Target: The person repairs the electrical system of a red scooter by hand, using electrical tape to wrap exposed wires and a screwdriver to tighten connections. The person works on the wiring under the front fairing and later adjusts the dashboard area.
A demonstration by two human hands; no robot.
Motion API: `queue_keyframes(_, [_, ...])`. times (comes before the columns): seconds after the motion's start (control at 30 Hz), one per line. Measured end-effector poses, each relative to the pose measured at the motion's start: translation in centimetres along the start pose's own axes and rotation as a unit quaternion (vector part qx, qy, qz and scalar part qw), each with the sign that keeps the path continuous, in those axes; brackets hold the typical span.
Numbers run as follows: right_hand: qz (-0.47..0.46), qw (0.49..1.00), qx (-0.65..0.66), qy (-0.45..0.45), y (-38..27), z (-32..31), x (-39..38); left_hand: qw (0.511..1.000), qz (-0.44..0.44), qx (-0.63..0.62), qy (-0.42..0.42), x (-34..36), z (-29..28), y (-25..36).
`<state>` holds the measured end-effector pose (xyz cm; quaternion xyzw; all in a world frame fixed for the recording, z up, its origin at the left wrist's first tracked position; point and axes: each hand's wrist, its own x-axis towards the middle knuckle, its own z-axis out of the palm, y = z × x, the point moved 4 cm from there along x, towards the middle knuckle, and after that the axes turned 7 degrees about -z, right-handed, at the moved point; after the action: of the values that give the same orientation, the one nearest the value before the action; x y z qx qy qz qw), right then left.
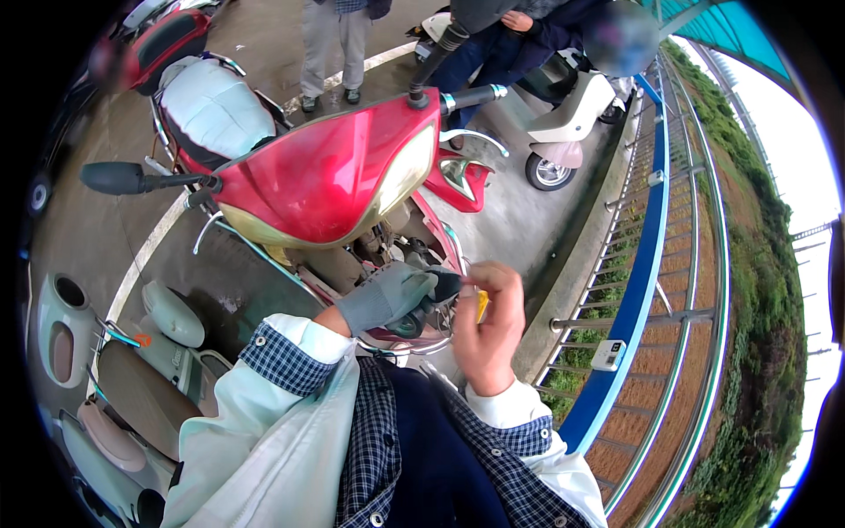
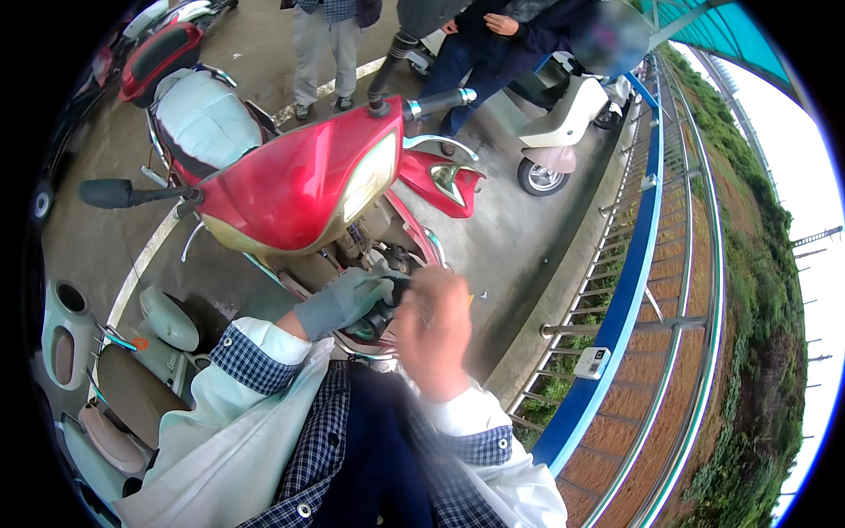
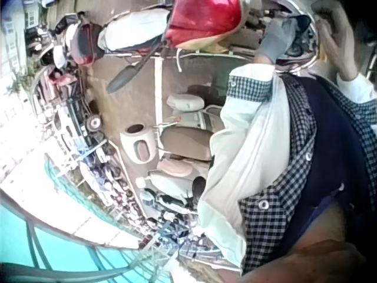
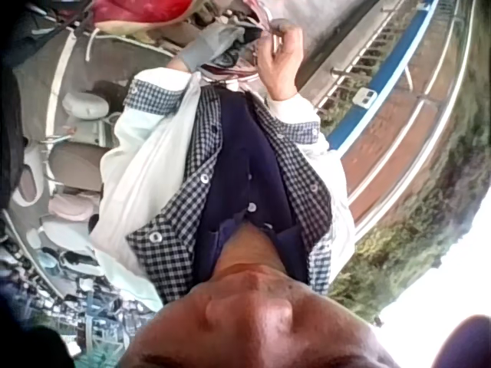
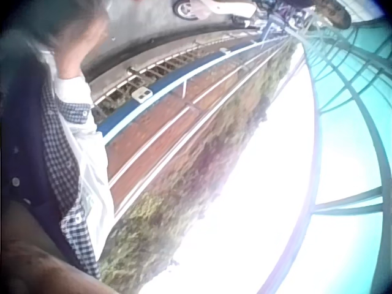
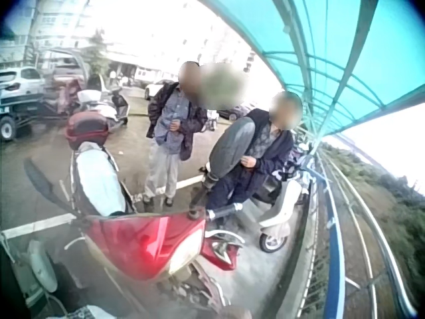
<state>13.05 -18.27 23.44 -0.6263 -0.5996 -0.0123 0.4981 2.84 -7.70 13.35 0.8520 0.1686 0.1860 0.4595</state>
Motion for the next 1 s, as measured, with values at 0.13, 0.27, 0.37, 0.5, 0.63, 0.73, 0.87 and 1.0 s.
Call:
queue_keyframes(0.13, [-0.006,0.995,-0.020,-0.098,0.1,2.5,-0.1,0.983,0.080,0.149,0.066,1.1,-1.2,-0.4])
queue_keyframes(0.27, [0.036,0.947,-0.075,-0.312,3.0,3.3,-5.1,0.987,-0.034,0.125,0.093,1.2,-5.0,2.1])
queue_keyframes(0.37, [0.098,0.944,0.026,-0.313,8.6,5.4,-4.9,0.985,0.017,0.166,0.045,-0.2,-2.2,5.1])
queue_keyframes(0.5, [0.431,0.693,0.576,0.050,8.8,6.9,0.2,0.973,0.029,0.223,-0.049,-2.6,2.1,3.0])
queue_keyframes(0.63, [0.155,0.958,0.235,0.051,11.4,8.2,-1.3,0.967,0.012,0.256,0.005,2.1,-2.8,4.9])
queue_keyframes(0.73, [0.014,0.991,-0.133,-0.005,14.5,9.7,-1.4,0.924,0.119,0.363,-0.007,3.2,-0.6,5.9])
queue_keyframes(0.87, [0.080,0.987,-0.092,0.105,20.1,5.4,4.2,0.931,0.110,0.345,-0.052,4.2,2.8,8.3])
queue_keyframes(1.0, [0.152,0.949,0.236,0.143,19.7,0.2,7.0,0.920,0.168,0.348,-0.065,6.0,3.3,10.2])
